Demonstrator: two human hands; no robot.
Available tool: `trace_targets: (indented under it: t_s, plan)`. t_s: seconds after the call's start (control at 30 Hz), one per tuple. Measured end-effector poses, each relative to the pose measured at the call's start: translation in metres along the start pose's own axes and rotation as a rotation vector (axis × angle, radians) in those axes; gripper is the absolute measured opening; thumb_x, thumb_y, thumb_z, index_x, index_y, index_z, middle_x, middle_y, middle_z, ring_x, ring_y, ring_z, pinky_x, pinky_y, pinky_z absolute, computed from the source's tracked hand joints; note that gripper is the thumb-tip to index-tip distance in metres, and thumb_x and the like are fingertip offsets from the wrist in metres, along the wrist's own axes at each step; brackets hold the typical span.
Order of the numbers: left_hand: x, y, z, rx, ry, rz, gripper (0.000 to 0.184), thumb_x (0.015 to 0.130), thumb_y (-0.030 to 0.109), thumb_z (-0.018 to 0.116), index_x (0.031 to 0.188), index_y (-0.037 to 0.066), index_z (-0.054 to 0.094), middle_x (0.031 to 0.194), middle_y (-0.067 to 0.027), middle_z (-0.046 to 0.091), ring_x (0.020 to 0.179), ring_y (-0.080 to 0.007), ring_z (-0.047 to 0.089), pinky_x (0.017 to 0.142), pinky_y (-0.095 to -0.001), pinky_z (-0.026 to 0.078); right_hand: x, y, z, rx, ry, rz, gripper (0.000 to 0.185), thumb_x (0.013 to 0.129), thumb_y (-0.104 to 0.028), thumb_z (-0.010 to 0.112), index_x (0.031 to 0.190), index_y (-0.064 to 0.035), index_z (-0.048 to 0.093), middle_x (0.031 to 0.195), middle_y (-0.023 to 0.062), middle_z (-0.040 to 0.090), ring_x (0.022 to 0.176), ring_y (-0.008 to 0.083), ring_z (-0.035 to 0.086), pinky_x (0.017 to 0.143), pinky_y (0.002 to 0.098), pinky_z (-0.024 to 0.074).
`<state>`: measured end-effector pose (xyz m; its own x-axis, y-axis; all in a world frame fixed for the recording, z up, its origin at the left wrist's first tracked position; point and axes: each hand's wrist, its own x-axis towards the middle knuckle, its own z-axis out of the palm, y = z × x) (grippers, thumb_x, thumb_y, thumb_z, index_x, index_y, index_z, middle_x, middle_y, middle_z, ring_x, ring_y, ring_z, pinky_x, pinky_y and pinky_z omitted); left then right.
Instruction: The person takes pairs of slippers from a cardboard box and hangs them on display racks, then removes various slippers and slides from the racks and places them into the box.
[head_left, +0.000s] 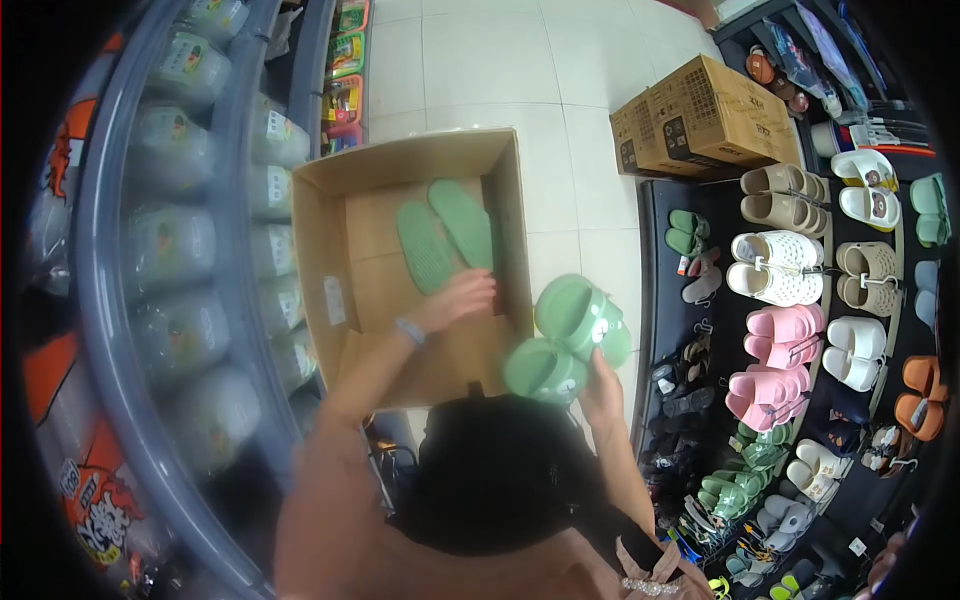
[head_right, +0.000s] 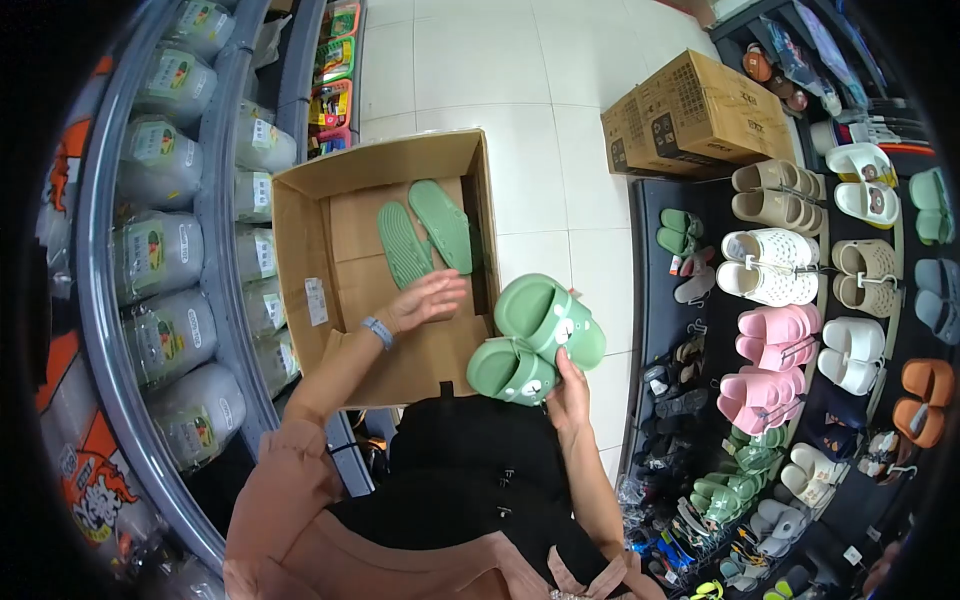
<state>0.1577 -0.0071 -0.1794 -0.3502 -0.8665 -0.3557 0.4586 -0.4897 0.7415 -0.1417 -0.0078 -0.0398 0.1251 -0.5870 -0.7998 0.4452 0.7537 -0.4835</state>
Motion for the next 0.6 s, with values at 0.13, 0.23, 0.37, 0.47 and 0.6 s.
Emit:
trace_targets:
  t_s: [0.13, 0.23, 0.37, 0.47, 0.6]
  plan:
    - [0.021, -0.009, -0.05, -0.225, 0.373, -0.275, 0.054, 0.082, 0.029, 0.062, 0.126, 0.005, 0.041, 0.123, -0.0112, 0.047, 0.112, -0.0223, 0.047, 0.096, -0.0359, 0.037, -0.003, 0.015, 0.0, -0.027, 0.069, -0.059, 0.036, 0.086, -0.027, 0.059, 0.11, -0.0003, 0.055, 0.108, 0.0078, 0.059, 0.098, 0.0188, 0.056, 0.086, 0.0334, 0.0443]
    - [0.044, 0.002, -0.079, 0.123, 0.447, -0.332, 0.059, 0.077, 0.03, 0.067, 0.124, 0.004, 0.042, 0.121, -0.0108, 0.048, 0.112, -0.022, 0.046, 0.093, -0.0354, 0.038, -0.004, 0.025, 0.002, -0.007, 0.1, -0.027, 0.034, 0.086, -0.027, 0.059, 0.108, -0.0006, 0.056, 0.107, 0.0076, 0.06, 0.096, 0.0182, 0.057, 0.084, 0.0332, 0.0451]
    - [0.085, -0.016, -0.13, 1.01, 0.654, -0.093, 0.065, 0.069, 0.024, 0.069, 0.124, 0.002, 0.041, 0.124, -0.0152, 0.044, 0.117, -0.0289, 0.04, 0.094, -0.0393, 0.035, -0.005, 0.029, 0.015, 0.004, 0.148, 0.006, 0.034, 0.085, -0.028, 0.06, 0.105, -0.0006, 0.057, 0.106, 0.0079, 0.06, 0.096, 0.019, 0.057, 0.084, 0.0333, 0.0452]
    - [0.103, -0.002, -0.142, 1.437, 0.493, -0.052, 0.066, 0.067, 0.02, 0.067, 0.124, 0.001, 0.04, 0.127, -0.0181, 0.041, 0.12, -0.0328, 0.036, 0.099, -0.0427, 0.031, -0.004, 0.034, 0.014, 0.019, 0.178, 0.018, 0.032, 0.084, -0.026, 0.061, 0.103, -0.0003, 0.058, 0.105, 0.008, 0.06, 0.096, 0.0189, 0.057, 0.084, 0.0328, 0.045]
    - [0.131, 0.002, -0.144, 1.703, 0.262, 0.079, 0.063, 0.069, 0.016, 0.064, 0.125, 0.001, 0.038, 0.13, -0.0188, 0.038, 0.125, -0.0325, 0.031, 0.103, -0.0454, 0.024, -0.007, 0.034, 0.014, -0.004, 0.239, -0.004, 0.029, 0.084, -0.024, 0.062, 0.1, -0.0004, 0.06, 0.101, 0.0079, 0.062, 0.092, 0.0179, 0.058, 0.082, 0.0317, 0.0454]
